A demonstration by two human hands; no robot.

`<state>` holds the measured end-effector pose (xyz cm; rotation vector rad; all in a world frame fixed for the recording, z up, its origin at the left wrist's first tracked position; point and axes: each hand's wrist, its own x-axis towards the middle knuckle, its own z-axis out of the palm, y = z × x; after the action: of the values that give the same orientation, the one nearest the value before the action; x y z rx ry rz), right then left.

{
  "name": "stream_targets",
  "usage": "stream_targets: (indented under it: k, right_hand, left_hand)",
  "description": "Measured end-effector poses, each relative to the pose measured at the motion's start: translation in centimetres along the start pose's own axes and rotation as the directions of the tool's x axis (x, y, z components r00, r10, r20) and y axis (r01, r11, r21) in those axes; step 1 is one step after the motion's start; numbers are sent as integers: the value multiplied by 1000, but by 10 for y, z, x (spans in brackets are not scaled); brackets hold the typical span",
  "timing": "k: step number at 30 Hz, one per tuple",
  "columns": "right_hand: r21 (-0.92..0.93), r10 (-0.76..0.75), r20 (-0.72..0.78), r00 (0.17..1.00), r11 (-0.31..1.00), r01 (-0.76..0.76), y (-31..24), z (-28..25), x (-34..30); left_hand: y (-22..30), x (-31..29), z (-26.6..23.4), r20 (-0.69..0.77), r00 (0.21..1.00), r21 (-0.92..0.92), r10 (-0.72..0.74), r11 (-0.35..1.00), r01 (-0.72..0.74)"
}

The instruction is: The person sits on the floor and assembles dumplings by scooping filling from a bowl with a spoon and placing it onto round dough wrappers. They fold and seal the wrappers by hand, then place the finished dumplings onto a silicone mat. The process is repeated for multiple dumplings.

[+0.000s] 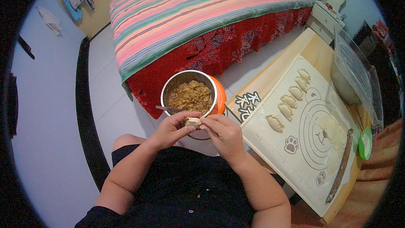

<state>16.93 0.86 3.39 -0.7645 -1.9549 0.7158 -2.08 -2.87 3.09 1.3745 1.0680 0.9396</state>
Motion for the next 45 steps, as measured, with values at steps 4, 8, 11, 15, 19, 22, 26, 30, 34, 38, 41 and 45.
stream_targets:
  k: [4,8,11,15,19,22,26,30,34,38,41,45]
  right_hand:
    - [8,43,35,998,999,-44,2,1,-3]
    - [-35,78,43,996,996,-76,-2,1,-4]
    - [-80,29,-2,1000,996,-29,0,3,-3]
    - [-67,-18,5,1000,998,19,-1,2,-2]
    - [-40,32,15,999,999,-31,0,3,-4]
    - [11,143,12,990,990,-143,-3,2,-5]
    - [52,196,22,980,979,-196,-2,1,-5]
    - [41,159,-14,987,987,-158,0,2,-5]
    - [44,119,-42,992,992,-117,-4,3,-2]
    - [52,57,29,998,997,-58,0,0,0]
    - [62,80,63,995,994,-84,1,-1,0]
    - [62,74,74,994,995,-79,0,0,0]
  left_hand:
    - [5,-1,3,-13,1000,20,-5,1000,5]
    - [4,1,0,-5,988,220,153,964,-148]
    - [4,0,1,-16,991,213,133,969,-126]
    - [8,0,1,-2,995,209,101,973,-98]
    - [5,0,4,1,993,232,114,966,-111]
    - [7,-1,4,16,994,226,111,968,-112]
    - [8,-3,5,-35,989,77,143,987,-140]
    - [-8,-2,3,-77,983,-19,167,985,-169]
    - [2,-5,3,-64,979,164,194,970,-181]
    - [12,-6,2,-15,995,327,101,941,-90]
    - [8,-5,3,-3,985,293,172,942,-163]
    - [7,-1,2,31,977,220,211,952,-213]
